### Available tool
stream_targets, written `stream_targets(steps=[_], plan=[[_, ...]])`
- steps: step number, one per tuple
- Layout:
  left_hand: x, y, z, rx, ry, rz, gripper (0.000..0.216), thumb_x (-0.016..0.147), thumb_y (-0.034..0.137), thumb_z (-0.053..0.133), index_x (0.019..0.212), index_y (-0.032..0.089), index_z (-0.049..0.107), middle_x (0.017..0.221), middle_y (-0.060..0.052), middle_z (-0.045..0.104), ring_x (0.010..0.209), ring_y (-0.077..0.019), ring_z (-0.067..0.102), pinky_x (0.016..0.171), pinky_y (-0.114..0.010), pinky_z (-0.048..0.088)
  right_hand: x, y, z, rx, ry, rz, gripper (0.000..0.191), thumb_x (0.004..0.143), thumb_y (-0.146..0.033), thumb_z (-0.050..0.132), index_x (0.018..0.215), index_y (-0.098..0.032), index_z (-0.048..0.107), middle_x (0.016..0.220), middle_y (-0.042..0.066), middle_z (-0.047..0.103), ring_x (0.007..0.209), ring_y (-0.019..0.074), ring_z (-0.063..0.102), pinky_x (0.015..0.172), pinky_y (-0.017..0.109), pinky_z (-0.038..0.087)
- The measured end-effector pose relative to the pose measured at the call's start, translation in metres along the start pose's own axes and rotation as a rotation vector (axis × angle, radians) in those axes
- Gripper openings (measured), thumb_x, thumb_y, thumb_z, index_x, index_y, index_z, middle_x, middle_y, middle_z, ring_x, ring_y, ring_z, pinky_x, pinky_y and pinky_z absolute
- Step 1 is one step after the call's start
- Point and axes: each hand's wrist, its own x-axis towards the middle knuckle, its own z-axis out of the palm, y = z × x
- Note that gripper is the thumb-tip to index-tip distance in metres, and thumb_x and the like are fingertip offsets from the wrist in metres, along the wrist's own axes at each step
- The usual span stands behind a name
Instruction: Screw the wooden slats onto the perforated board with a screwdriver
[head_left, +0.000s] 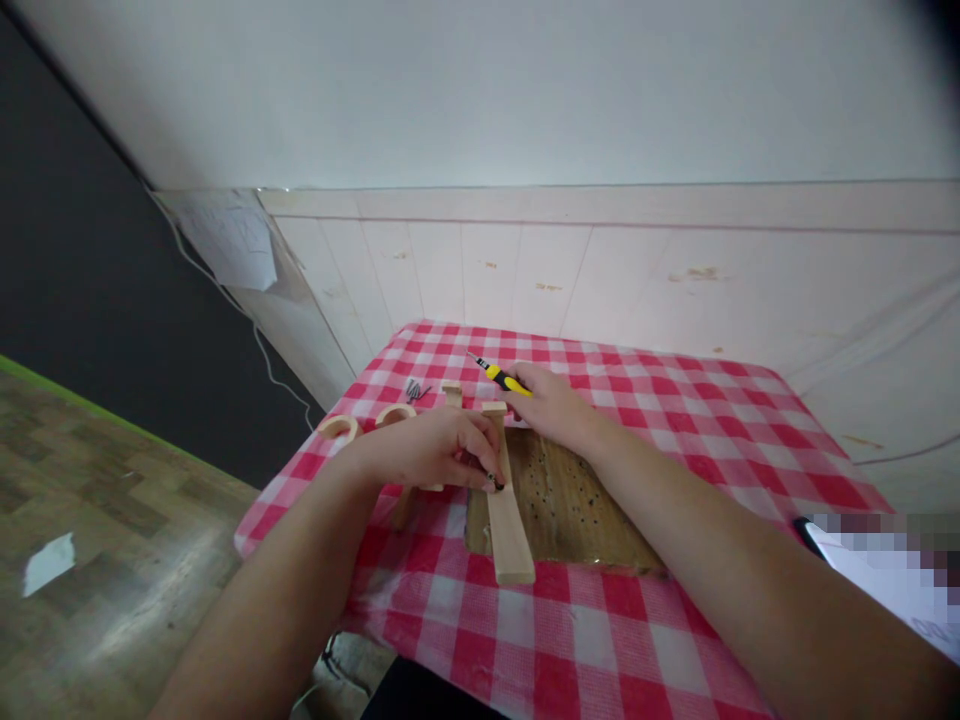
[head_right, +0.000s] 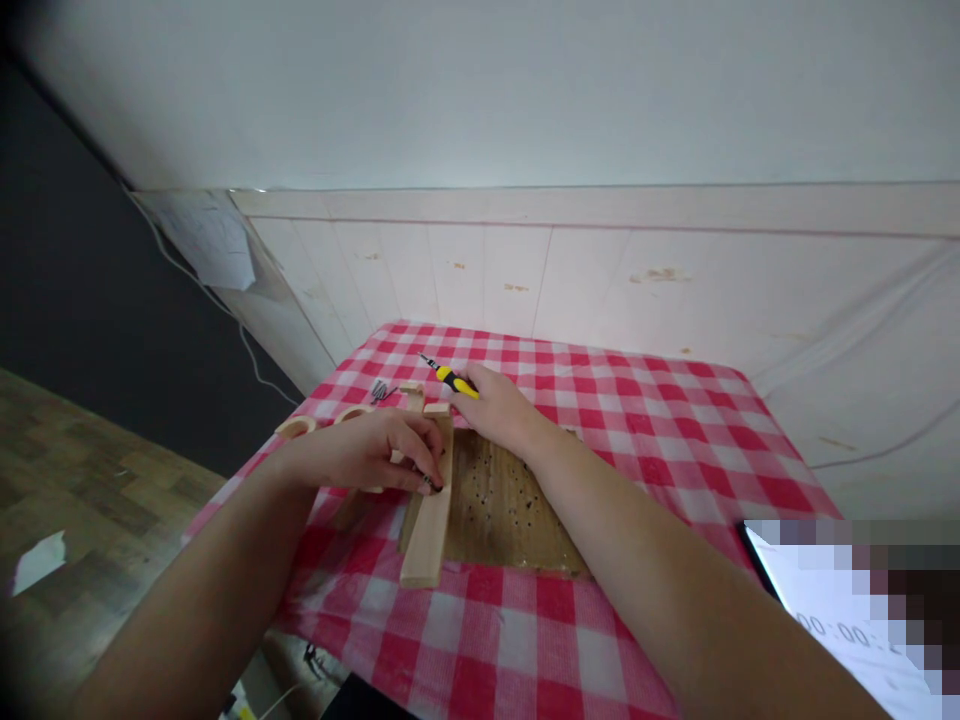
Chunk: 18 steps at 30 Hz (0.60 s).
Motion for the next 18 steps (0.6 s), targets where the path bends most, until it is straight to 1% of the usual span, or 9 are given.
stream_targets(steps=[2,4,6,8,10,12,15,18], plan=[[0.0,0.0,0.0,0.012,-0.008,0.012,0.012,0.082,0.017,0.07,0.09,0.021,0.078,0.089,-0.006,0.068,0.085,-0.0142,0.06,0.082,-0.024,0.049,-0.003,-0.002,-0.001,0.046,-0.04,-0.006,0.015,0.081,-0.028,0.049,0.09,-0.019,0.057,0.085,0.002,0.065,0.077,0.0158,0.058,0.065,0.026,0.041],[0.0,0.001,-0.001,0.021,-0.011,0.012,0.013,0.082,0.016,0.069,0.091,0.021,0.077,0.09,-0.006,0.068,0.085,-0.0141,0.06,0.082,-0.024,0.048,-0.005,-0.005,-0.004,0.079,-0.098,-0.015,0.014,0.077,-0.023,0.049,0.089,-0.019,0.054,0.083,0.001,0.064,0.074,0.0151,0.057,0.063,0.025,0.042],[-0.001,0.002,-0.001,0.021,-0.024,0.013,0.013,0.083,0.015,0.068,0.091,0.02,0.077,0.09,-0.006,0.068,0.086,-0.0143,0.061,0.082,-0.023,0.048,-0.007,-0.006,-0.008,0.098,-0.206,-0.041,0.018,0.068,-0.017,0.055,0.086,-0.019,0.054,0.079,0.0,0.063,0.071,0.0146,0.056,0.06,0.024,0.042],[-0.001,0.001,-0.001,0.012,-0.052,0.013,0.014,0.084,0.014,0.067,0.092,0.019,0.077,0.09,-0.006,0.069,0.088,-0.0147,0.061,0.081,-0.023,0.048,-0.008,-0.006,-0.011,0.114,-0.35,-0.073,0.026,0.06,-0.013,0.061,0.085,-0.019,0.057,0.076,-0.002,0.064,0.069,0.0144,0.057,0.058,0.023,0.042],[-0.001,0.001,-0.001,0.005,-0.072,0.018,0.014,0.084,0.013,0.067,0.093,0.018,0.077,0.09,-0.007,0.07,0.089,-0.0152,0.062,0.081,-0.023,0.047,-0.008,-0.006,-0.014,0.14,-0.47,-0.095,0.031,0.058,-0.013,0.064,0.088,-0.02,0.059,0.078,-0.003,0.066,0.071,0.0145,0.059,0.06,0.023,0.044],[-0.001,0.001,-0.001,0.008,-0.074,0.017,0.014,0.084,0.013,0.066,0.093,0.018,0.076,0.092,-0.007,0.071,0.09,-0.0154,0.062,0.082,-0.023,0.047,-0.008,-0.005,-0.016,0.167,-0.544,-0.107,0.033,0.06,-0.016,0.066,0.092,-0.02,0.061,0.084,-0.002,0.068,0.076,0.0148,0.061,0.066,0.024,0.047],[0.0,0.003,0.0,0.024,-0.075,0.014,0.014,0.085,0.013,0.065,0.093,0.018,0.076,0.093,-0.007,0.071,0.091,-0.0152,0.063,0.082,-0.023,0.047,-0.008,-0.004,-0.018,0.189,-0.582,-0.106,0.035,0.061,-0.019,0.068,0.095,-0.021,0.061,0.091,-0.002,0.069,0.082,0.0152,0.062,0.072,0.025,0.048],[-0.001,0.007,0.001,0.045,-0.066,0.008,0.012,0.084,0.013,0.066,0.09,0.017,0.075,0.092,-0.006,0.071,0.09,-0.0155,0.062,0.082,-0.024,0.047,-0.008,-0.004,-0.017,0.182,-0.568,-0.096,0.034,0.057,-0.016,0.068,0.09,-0.02,0.061,0.087,-0.002,0.068,0.079,0.0154,0.061,0.067,0.024,0.047]])
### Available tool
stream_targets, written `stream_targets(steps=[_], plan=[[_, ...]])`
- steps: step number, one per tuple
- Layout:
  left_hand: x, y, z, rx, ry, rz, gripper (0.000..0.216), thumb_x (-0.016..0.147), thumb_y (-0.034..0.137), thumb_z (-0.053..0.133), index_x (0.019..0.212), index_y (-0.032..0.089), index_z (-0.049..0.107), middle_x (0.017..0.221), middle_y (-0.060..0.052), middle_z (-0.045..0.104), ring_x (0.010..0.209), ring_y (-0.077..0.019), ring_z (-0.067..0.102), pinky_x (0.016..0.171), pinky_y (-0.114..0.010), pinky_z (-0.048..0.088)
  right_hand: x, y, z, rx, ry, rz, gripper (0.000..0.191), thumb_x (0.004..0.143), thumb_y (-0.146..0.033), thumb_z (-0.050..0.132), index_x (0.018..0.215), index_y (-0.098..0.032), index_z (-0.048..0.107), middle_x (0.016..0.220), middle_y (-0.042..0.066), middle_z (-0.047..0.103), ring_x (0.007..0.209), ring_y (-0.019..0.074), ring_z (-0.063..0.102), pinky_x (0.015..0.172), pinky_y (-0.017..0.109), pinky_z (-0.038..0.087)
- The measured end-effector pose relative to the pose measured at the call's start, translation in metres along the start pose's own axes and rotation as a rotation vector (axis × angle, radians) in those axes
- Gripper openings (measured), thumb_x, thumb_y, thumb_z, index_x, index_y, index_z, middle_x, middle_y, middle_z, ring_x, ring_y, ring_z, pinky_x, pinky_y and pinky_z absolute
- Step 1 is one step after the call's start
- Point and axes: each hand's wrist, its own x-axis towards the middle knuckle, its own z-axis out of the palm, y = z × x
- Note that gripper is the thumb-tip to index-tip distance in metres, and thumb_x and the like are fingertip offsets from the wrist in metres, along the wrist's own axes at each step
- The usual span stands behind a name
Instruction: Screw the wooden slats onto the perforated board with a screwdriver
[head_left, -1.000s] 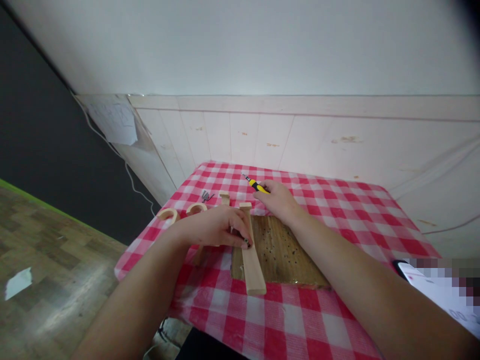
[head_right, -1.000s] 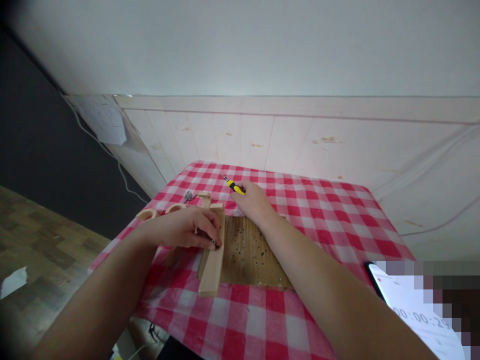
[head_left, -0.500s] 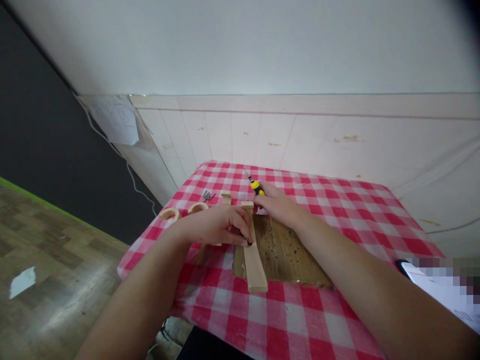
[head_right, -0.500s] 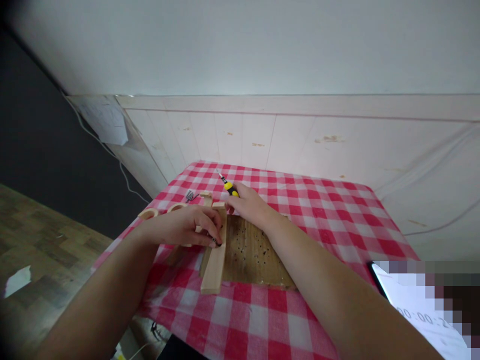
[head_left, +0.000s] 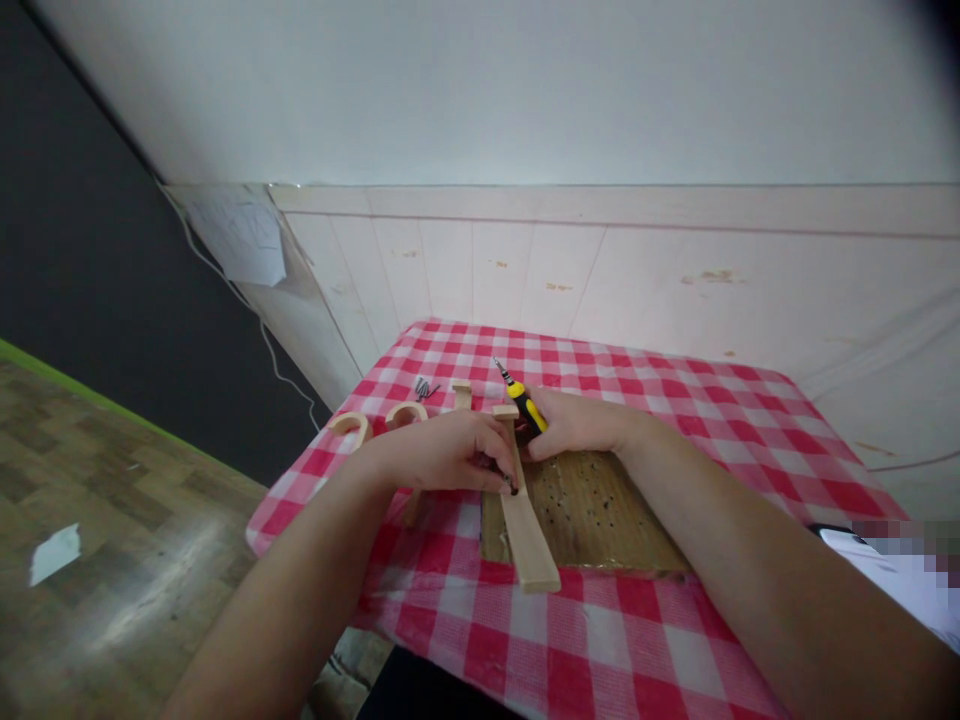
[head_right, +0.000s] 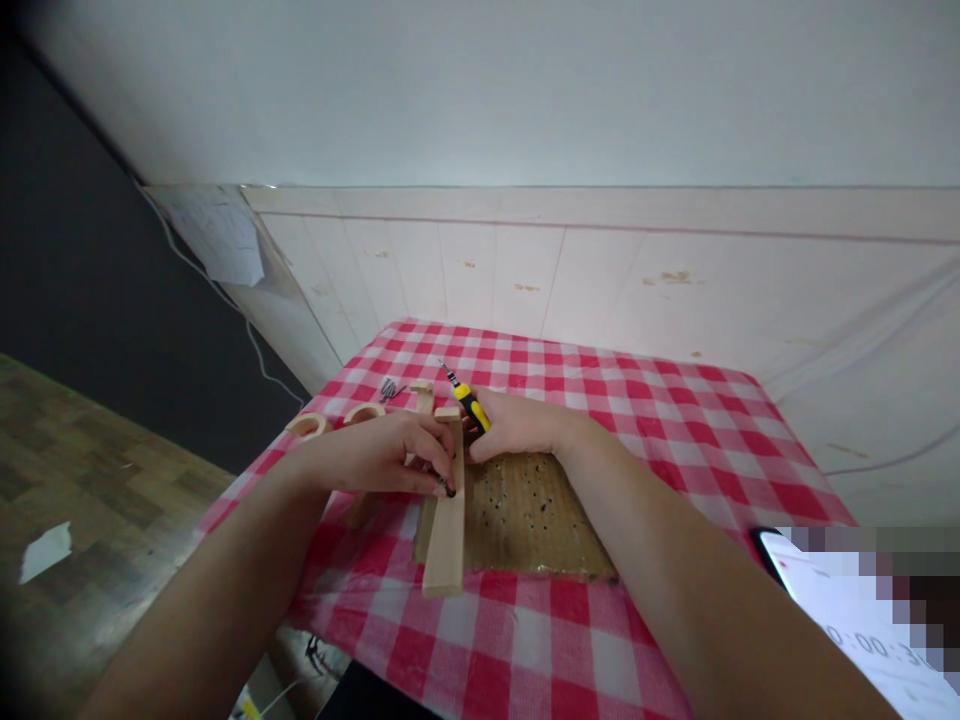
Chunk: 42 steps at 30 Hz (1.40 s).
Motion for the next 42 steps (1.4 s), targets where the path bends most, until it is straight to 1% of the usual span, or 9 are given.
stream_targets(steps=[7,9,11,14,16,22,33,38,42], plan=[[-0.001,-0.004,0.007,0.021,0.044,-0.034,0.005,0.083,0.016,0.068,0.082,0.015,0.073,0.084,-0.005,0.069,0.085,-0.0136,0.062,0.076,-0.022,0.048,0.008,0.006,0.0,0.016,0.251,0.009,0.01,0.063,-0.015,0.052,0.068,-0.021,0.046,0.071,-0.002,0.058,0.069,0.0133,0.053,0.063,0.026,0.039],[-0.001,-0.008,0.008,-0.001,0.037,-0.021,0.004,0.083,0.015,0.069,0.081,0.015,0.072,0.084,-0.004,0.069,0.083,-0.0129,0.062,0.075,-0.021,0.048,-0.001,-0.003,-0.007,0.05,0.248,-0.005,0.012,0.066,-0.021,0.053,0.064,-0.021,0.041,0.069,-0.001,0.058,0.069,0.0136,0.054,0.063,0.026,0.04],[0.0,-0.01,0.008,-0.013,0.031,0.003,0.004,0.083,0.014,0.068,0.081,0.015,0.072,0.083,-0.004,0.07,0.082,-0.0125,0.062,0.074,-0.021,0.047,-0.015,-0.02,-0.014,0.082,0.071,-0.001,0.02,0.065,-0.027,0.061,0.06,-0.02,0.043,0.067,0.0,0.062,0.068,0.0147,0.058,0.062,0.027,0.043],[0.001,-0.011,0.008,-0.011,0.034,0.021,0.005,0.083,0.013,0.068,0.08,0.015,0.072,0.082,-0.005,0.069,0.081,-0.0124,0.062,0.074,-0.02,0.047,-0.034,-0.047,-0.02,0.064,-0.55,0.099,0.019,0.067,-0.033,0.071,0.063,-0.016,0.061,0.071,0.002,0.069,0.066,0.0146,0.062,0.061,0.025,0.045],[0.002,-0.01,0.008,-0.017,0.032,0.025,0.006,0.082,0.011,0.068,0.079,0.014,0.071,0.082,-0.005,0.069,0.08,-0.0121,0.062,0.073,-0.02,0.047,-0.036,-0.055,-0.017,-0.073,-0.674,0.171,0.022,0.066,-0.036,0.076,0.074,-0.016,0.071,0.074,0.0,0.07,0.066,0.012,0.062,0.06,0.022,0.044],[0.003,-0.01,0.007,0.015,0.037,0.043,0.009,0.082,0.015,0.07,0.073,0.013,0.067,0.079,-0.005,0.066,0.081,-0.0131,0.059,0.072,-0.021,0.045,-0.016,-0.039,0.003,-0.155,-0.597,0.271,0.027,0.063,-0.039,0.078,0.064,-0.017,0.062,0.051,-0.007,0.055,0.045,0.0072,0.048,0.046,0.021,0.036],[0.003,-0.009,0.007,0.036,0.026,0.017,0.007,0.083,0.018,0.069,0.076,0.015,0.07,0.082,-0.004,0.067,0.081,-0.0129,0.059,0.072,-0.022,0.045,-0.015,-0.032,0.003,-0.048,-0.616,0.255,0.031,0.063,-0.038,0.08,0.062,-0.017,0.057,0.05,-0.009,0.052,0.044,0.0064,0.048,0.046,0.021,0.036],[0.003,-0.01,0.008,0.043,0.036,0.034,0.016,0.085,0.022,0.068,0.07,0.014,0.066,0.077,-0.004,0.064,0.079,-0.013,0.058,0.069,-0.021,0.045,-0.014,-0.033,0.003,-0.202,-0.589,0.22,0.036,0.063,-0.05,0.079,0.066,-0.017,0.063,0.048,-0.008,0.051,0.042,0.007,0.045,0.045,0.022,0.034],[0.003,-0.009,0.008,0.04,0.05,0.04,0.004,0.083,0.017,0.069,0.08,0.014,0.071,0.084,-0.005,0.066,0.085,-0.0141,0.06,0.075,-0.022,0.047,-0.012,-0.025,-0.002,-0.19,-0.622,0.177,0.036,0.064,-0.048,0.078,0.065,-0.017,0.061,0.049,-0.007,0.05,0.044,0.0074,0.044,0.046,0.022,0.034]])
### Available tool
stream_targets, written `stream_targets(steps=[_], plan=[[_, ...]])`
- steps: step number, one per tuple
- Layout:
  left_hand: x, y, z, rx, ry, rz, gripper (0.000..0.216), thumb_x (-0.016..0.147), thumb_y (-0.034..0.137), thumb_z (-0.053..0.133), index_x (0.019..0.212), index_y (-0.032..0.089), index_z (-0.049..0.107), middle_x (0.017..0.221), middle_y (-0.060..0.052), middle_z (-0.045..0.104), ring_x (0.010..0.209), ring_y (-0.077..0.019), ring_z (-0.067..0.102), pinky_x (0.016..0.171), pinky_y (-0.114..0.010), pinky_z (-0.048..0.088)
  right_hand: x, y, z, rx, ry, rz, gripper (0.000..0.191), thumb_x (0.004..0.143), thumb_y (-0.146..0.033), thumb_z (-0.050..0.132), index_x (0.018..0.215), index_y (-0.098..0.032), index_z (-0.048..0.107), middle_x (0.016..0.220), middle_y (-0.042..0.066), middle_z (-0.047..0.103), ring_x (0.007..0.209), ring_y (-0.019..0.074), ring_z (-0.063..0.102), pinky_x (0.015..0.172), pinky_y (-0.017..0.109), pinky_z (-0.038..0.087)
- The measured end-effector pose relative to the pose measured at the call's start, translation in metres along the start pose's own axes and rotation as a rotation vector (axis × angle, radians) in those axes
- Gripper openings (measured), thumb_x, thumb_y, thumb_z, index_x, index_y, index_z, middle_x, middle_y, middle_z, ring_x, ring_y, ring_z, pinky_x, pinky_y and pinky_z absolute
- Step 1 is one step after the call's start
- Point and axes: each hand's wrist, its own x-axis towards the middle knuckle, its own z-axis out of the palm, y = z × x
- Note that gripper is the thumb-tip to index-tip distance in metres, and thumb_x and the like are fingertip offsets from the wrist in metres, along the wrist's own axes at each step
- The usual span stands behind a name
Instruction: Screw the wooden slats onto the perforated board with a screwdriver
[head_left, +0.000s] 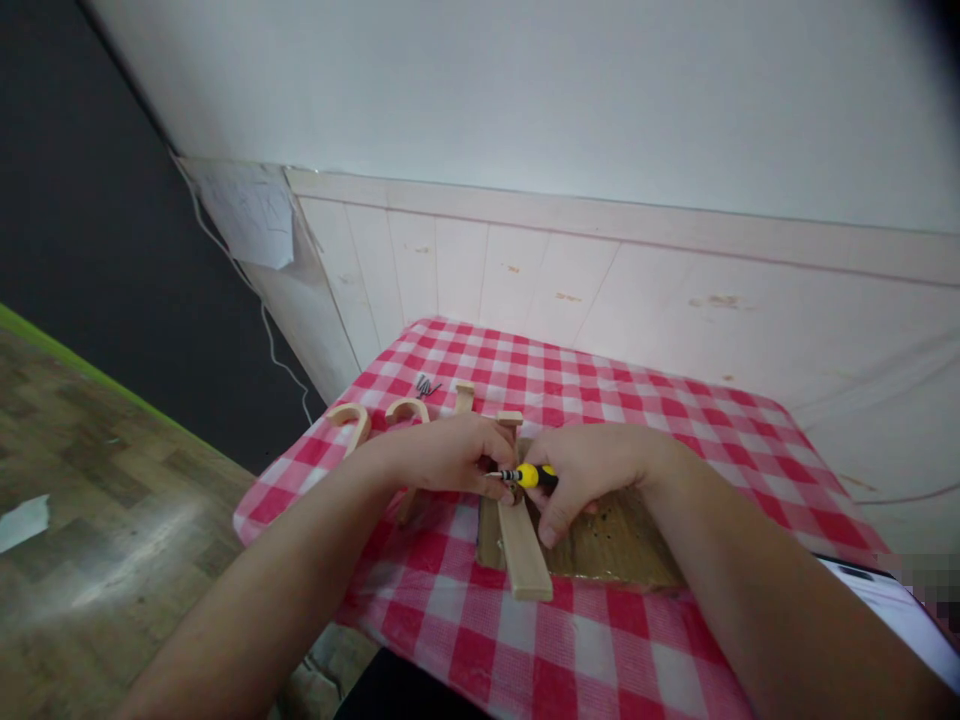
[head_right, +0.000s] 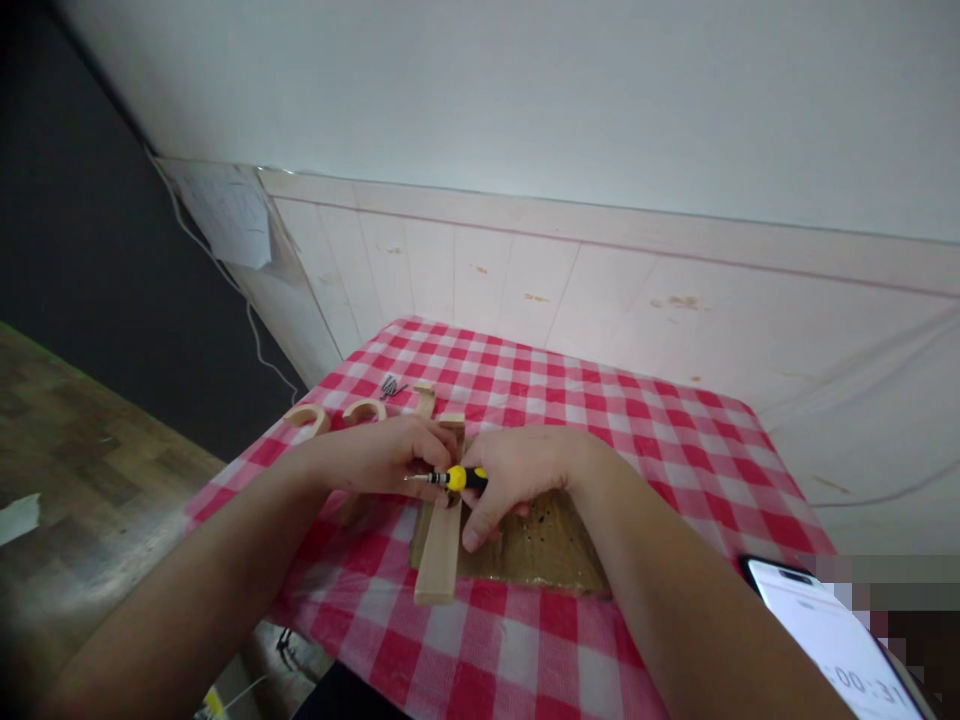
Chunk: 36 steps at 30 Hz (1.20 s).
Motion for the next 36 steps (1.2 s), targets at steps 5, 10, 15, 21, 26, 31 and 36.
stream_targets(steps=[5,10,15,21,26,31,36], plan=[[-0.001,-0.002,0.001,-0.052,-0.029,0.01,0.007,0.083,0.013,0.069,0.084,0.017,0.074,0.087,-0.004,0.072,0.086,-0.0136,0.064,0.08,-0.022,0.048,-0.007,0.005,-0.004,0.305,0.05,-0.118,0.029,0.068,-0.04,0.069,0.074,-0.018,0.05,0.057,-0.007,0.046,0.047,0.0065,0.039,0.044,0.021,0.03],[-0.003,-0.003,0.003,-0.051,-0.024,-0.019,0.007,0.082,0.014,0.069,0.085,0.016,0.075,0.083,-0.004,0.073,0.078,-0.0122,0.065,0.074,-0.021,0.048,-0.052,-0.032,0.001,0.213,0.42,-0.104,0.029,0.074,-0.027,0.059,0.102,-0.02,0.056,0.086,0.0,0.057,0.07,0.0102,0.053,0.055,0.021,0.042],[-0.003,0.0,0.003,-0.07,0.001,-0.036,0.004,0.081,0.014,0.07,0.082,0.016,0.074,0.081,-0.003,0.072,0.077,-0.0124,0.063,0.071,-0.021,0.048,-0.093,-0.058,0.013,-0.228,0.651,-0.057,0.027,0.081,-0.035,0.061,0.107,-0.026,0.064,0.092,0.002,0.069,0.077,0.0154,0.063,0.062,0.025,0.048],[-0.003,-0.002,0.004,-0.127,-0.003,-0.052,0.005,0.08,0.011,0.07,0.079,0.015,0.073,0.081,-0.004,0.071,0.076,-0.0128,0.063,0.069,-0.021,0.047,-0.085,-0.059,0.013,-0.369,0.702,-0.056,0.019,0.072,-0.03,0.063,0.088,-0.025,0.071,0.073,-0.001,0.068,0.057,0.0131,0.058,0.048,0.023,0.041],[-0.002,-0.002,0.005,-0.132,0.003,-0.064,0.007,0.079,0.011,0.07,0.074,0.015,0.07,0.076,-0.001,0.066,0.074,-0.0113,0.06,0.067,-0.019,0.044,-0.07,-0.06,0.012,-0.473,0.793,-0.091,0.02,0.071,-0.023,0.057,0.086,-0.025,0.071,0.07,-0.003,0.067,0.055,0.01,0.054,0.052,0.022,0.039],[-0.003,0.0,0.004,-0.123,-0.013,-0.086,0.005,0.081,0.013,0.069,0.076,0.013,0.07,0.082,-0.003,0.068,0.074,-0.0112,0.06,0.067,-0.02,0.044,-0.062,-0.061,0.014,-0.478,0.775,-0.089,0.017,0.072,-0.023,0.056,0.083,-0.023,0.068,0.068,-0.003,0.065,0.056,0.0096,0.052,0.052,0.021,0.036],[-0.003,0.0,0.004,-0.155,-0.014,-0.098,0.005,0.08,0.011,0.069,0.077,0.014,0.071,0.083,-0.002,0.069,0.075,-0.0104,0.061,0.068,-0.019,0.044,-0.062,-0.061,0.015,-0.5,0.791,-0.077,0.015,0.07,-0.022,0.056,0.08,-0.022,0.066,0.064,-0.003,0.061,0.054,0.0093,0.048,0.052,0.022,0.034]])
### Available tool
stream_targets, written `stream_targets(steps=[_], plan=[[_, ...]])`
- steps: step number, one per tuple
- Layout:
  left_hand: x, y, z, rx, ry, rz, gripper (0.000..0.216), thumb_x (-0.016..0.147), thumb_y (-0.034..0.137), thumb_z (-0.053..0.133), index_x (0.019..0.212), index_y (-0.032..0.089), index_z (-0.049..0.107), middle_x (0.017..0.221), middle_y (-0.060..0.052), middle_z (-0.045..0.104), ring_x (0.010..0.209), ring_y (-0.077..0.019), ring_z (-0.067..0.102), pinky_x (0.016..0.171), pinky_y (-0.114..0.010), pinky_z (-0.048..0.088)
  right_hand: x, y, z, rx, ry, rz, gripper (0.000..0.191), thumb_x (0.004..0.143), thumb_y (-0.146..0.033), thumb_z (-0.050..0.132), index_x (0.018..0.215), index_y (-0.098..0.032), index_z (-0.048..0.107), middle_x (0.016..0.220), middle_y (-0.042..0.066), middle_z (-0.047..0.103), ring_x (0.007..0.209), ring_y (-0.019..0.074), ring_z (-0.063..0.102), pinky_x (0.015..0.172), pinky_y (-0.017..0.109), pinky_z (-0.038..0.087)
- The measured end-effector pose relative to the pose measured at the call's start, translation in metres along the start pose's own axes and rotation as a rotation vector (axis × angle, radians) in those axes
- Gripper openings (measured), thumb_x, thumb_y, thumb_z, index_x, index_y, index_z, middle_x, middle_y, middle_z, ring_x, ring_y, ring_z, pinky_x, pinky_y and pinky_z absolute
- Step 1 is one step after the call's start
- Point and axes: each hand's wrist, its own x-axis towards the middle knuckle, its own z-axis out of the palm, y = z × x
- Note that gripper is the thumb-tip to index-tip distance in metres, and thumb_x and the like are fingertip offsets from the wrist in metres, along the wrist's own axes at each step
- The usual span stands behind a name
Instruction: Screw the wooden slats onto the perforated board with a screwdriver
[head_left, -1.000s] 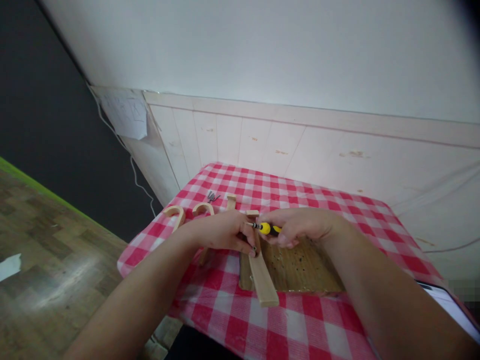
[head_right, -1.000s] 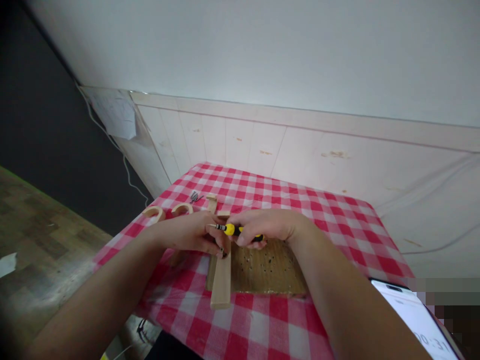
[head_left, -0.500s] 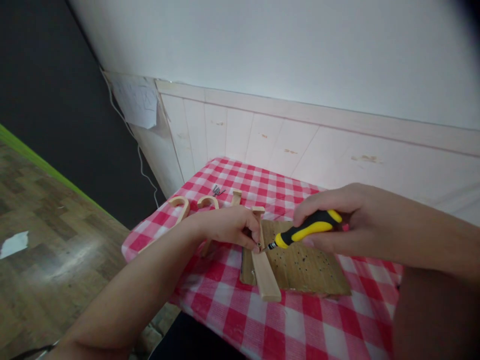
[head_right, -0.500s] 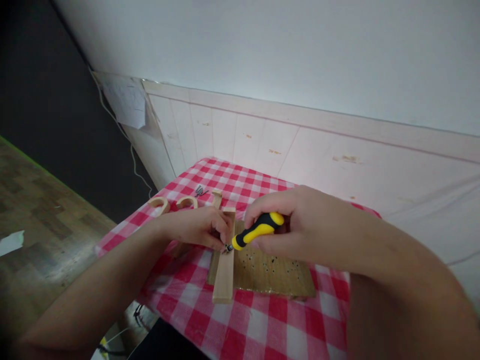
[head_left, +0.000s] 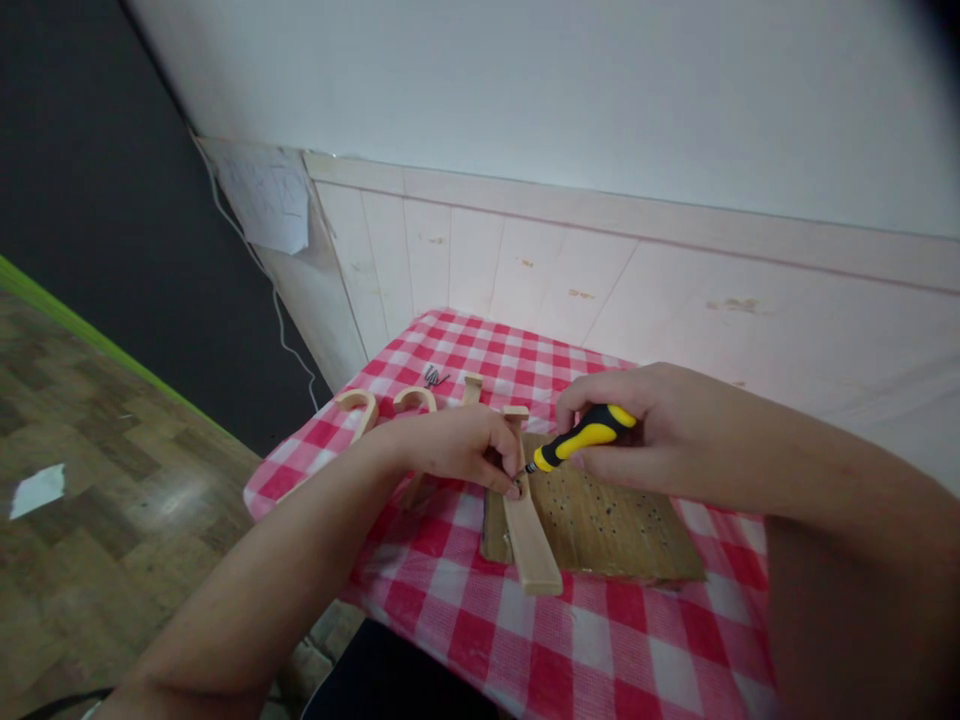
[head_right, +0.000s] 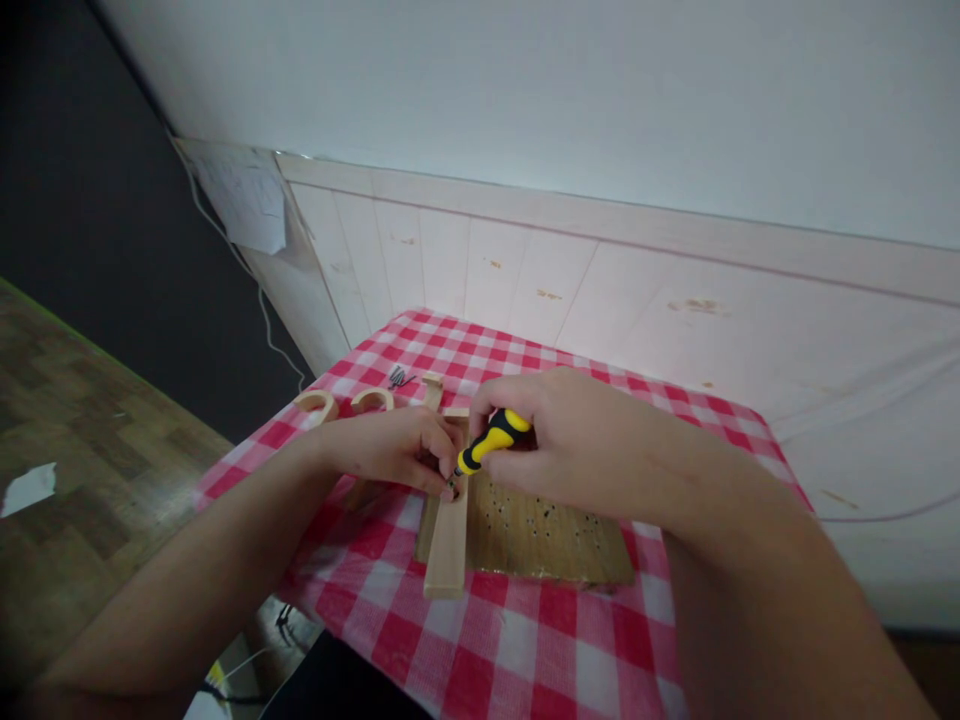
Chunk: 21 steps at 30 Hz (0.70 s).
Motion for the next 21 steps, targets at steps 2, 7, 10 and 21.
stream_targets(steps=[2,7,10,21], plan=[[0.0,-0.001,0.0,-0.028,0.007,-0.003,0.005,0.08,0.011,0.069,0.077,0.014,0.072,0.082,-0.002,0.07,0.074,-0.0104,0.061,0.068,-0.019,0.045,-0.001,0.001,-0.001,-0.007,-0.002,0.006,0.015,0.069,-0.022,0.055,0.079,-0.021,0.066,0.065,-0.002,0.062,0.054,0.0094,0.048,0.051,0.022,0.033],[0.0,-0.001,0.0,-0.05,0.013,-0.016,0.005,0.079,0.011,0.07,0.078,0.015,0.073,0.081,-0.002,0.072,0.074,-0.0103,0.063,0.068,-0.018,0.046,-0.002,0.001,-0.001,0.014,-0.023,-0.014,0.016,0.071,-0.023,0.054,0.082,-0.022,0.066,0.067,-0.003,0.062,0.056,0.0095,0.05,0.052,0.022,0.035],[0.0,-0.001,0.0,-0.049,0.016,-0.022,0.006,0.08,0.012,0.07,0.081,0.016,0.074,0.085,-0.002,0.072,0.075,-0.0104,0.063,0.069,-0.019,0.046,-0.002,-0.001,0.0,0.002,-0.038,0.004,0.015,0.07,-0.024,0.054,0.08,-0.022,0.065,0.067,-0.003,0.061,0.056,0.01,0.049,0.051,0.023,0.034],[0.004,-0.008,-0.004,0.026,0.046,0.0,0.005,0.08,0.018,0.071,0.077,0.014,0.073,0.072,0.0,0.069,0.066,-0.0091,0.059,0.062,-0.019,0.042,0.004,-0.009,0.013,0.064,0.162,0.069,0.026,0.096,-0.043,0.038,0.091,-0.021,0.051,0.079,0.0,0.058,0.068,0.0128,0.052,0.06,0.027,0.036]])
